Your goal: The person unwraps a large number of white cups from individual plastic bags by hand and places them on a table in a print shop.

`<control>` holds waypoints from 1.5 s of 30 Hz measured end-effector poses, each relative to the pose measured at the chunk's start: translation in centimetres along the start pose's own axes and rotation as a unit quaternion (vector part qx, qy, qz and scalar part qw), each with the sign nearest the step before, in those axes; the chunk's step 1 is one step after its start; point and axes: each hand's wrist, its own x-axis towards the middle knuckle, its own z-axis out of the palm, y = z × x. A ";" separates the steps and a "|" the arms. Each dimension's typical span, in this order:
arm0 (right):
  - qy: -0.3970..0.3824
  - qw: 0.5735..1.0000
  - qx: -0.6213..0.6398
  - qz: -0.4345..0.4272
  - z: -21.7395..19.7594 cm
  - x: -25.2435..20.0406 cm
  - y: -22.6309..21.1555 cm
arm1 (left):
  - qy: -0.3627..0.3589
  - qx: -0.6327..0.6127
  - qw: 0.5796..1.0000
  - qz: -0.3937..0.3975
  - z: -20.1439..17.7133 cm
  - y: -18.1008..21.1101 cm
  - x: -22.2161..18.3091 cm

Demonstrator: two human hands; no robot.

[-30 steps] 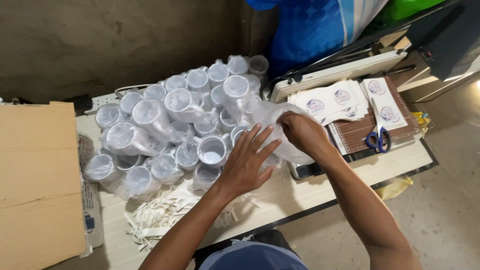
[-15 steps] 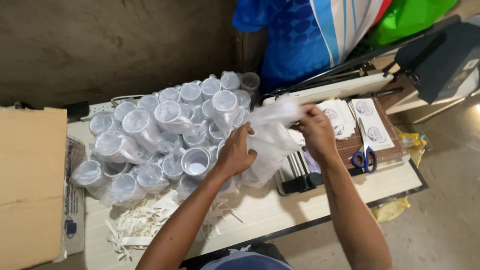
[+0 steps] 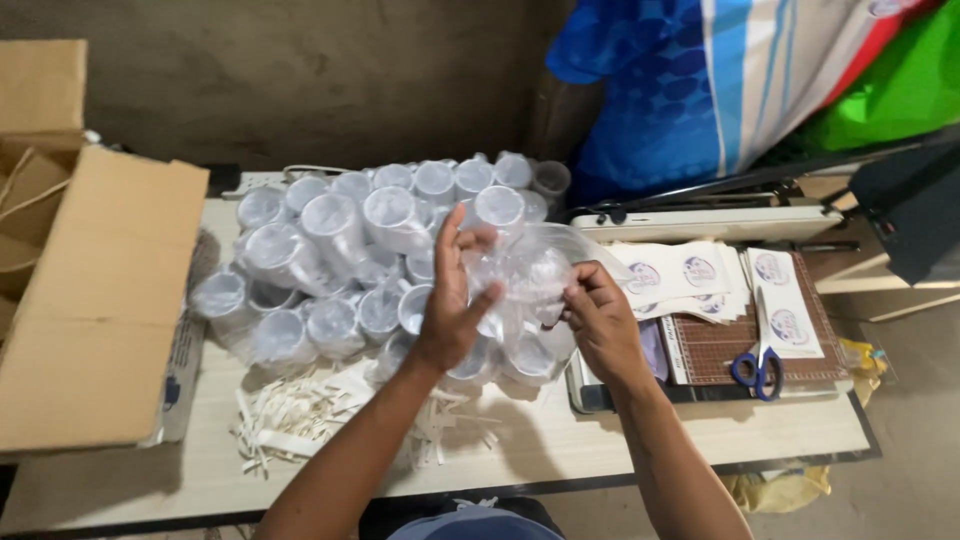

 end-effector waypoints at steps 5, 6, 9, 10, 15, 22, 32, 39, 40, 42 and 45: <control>0.003 0.998 -0.041 0.053 6.0 1.7 0.0 | 0.040 -0.204 0.961 -0.181 -3.5 -0.6 -2.6; -0.005 0.995 -0.078 0.057 6.6 2.1 0.7 | 0.074 -0.218 0.947 -0.223 -4.1 -1.2 -3.3; 0.009 0.987 -0.108 0.115 9.7 2.7 1.0 | 0.103 -0.231 0.928 -0.274 -6.6 -0.3 -4.2; 0.004 0.987 -0.108 0.116 10.3 2.9 1.3 | 0.108 -0.230 0.928 -0.271 -7.5 -0.2 -4.6; 0.016 0.980 -0.157 0.123 12.5 3.6 3.6 | 0.087 -0.279 0.940 -0.173 -11.5 5.5 -4.5; -0.002 0.954 -0.289 0.073 16.6 3.7 5.4 | 0.120 -0.163 0.931 -0.303 -15.2 1.9 -7.1; -0.167 0.829 -0.470 -0.253 25.0 -1.3 5.4 | 0.192 0.068 0.955 -0.218 -17.3 3.3 -7.7; -0.145 0.605 -0.767 -0.157 23.5 1.2 10.1 | -0.023 0.254 0.966 -0.053 -20.7 0.6 -12.2; -0.144 0.605 -0.768 -0.155 24.0 1.2 9.6 | -0.025 0.251 0.966 -0.054 -21.2 1.4 -11.6; -0.258 0.504 -0.824 0.038 25.4 1.4 8.6 | -0.110 0.429 0.867 -0.228 -22.6 3.2 -10.3; -0.324 0.409 -0.848 0.096 25.0 2.8 8.4 | -0.165 0.408 0.895 0.064 -24.0 1.2 -10.9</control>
